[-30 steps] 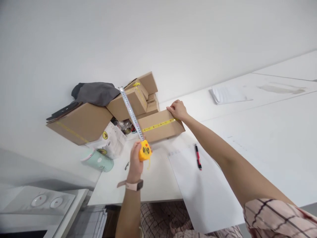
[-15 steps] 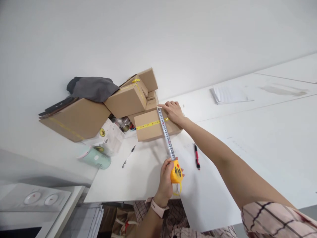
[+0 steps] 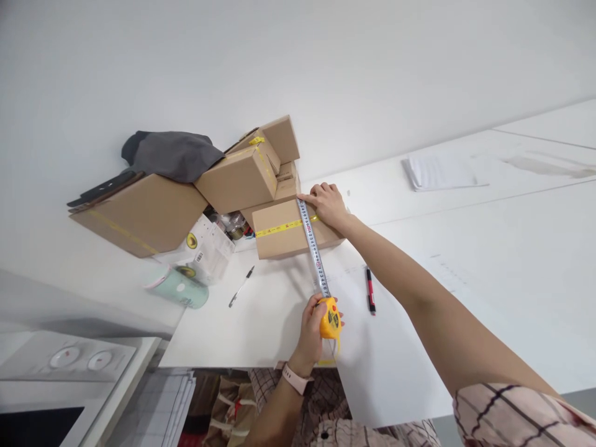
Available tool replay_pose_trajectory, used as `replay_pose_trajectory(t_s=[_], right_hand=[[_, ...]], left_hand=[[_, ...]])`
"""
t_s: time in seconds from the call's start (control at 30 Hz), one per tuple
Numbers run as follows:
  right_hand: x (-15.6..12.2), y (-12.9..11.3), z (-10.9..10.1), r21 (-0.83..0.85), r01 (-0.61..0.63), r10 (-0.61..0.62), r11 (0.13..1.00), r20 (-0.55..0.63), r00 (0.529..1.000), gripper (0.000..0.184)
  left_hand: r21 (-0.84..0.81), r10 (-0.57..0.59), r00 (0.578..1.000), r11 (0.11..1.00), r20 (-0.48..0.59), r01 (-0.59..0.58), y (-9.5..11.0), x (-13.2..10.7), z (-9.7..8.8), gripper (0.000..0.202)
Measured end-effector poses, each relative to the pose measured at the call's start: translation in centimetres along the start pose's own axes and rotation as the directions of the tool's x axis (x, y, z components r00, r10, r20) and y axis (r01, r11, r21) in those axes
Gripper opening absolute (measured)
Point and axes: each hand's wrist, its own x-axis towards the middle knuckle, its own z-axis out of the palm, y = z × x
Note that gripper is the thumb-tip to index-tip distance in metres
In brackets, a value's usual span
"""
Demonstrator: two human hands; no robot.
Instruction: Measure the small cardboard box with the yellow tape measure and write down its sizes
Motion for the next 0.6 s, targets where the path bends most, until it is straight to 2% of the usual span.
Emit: replay_pose_trajectory(t_s=[0.2,0.33,0.4,0.47,0.6], right_hand=[[0.0,0.0,0.2,0.021,-0.022,0.023,1.0,-0.031,0.999,0.048],[-0.8,-1.2,-0.4,0.003,-0.136,0.136,0.991,-0.101,0.986,0.047],[-2.1,-2.6,-0.7,0.011,-0.156,0.156,0.988,-0.124,0.98,0.051],[-4.1,-4.3,-0.7,0.032,-0.155,0.158,0.987,-0.137,0.978,0.051],[-8.8,-7.2,-0.1,0.118,-0.096,0.107,0.988,-0.089,0.99,0.042]], left_hand=[[0.01,0.004,1.0,1.0,0.007,-0.004,-0.4,-0.2,-0.2,0.045],[0.056,0.135,0.991,0.99,-0.026,-0.133,0.0,-2.4,-0.5,0.046],[0.11,0.218,0.976,0.97,-0.019,-0.215,0.4,-3.9,-0.8,0.046],[0.154,0.25,0.968,0.957,-0.012,-0.245,0.7,-5.3,-1.3,0.047],[0.214,0.207,0.978,0.955,0.021,-0.206,0.9,-7.2,-2.5,0.049]])
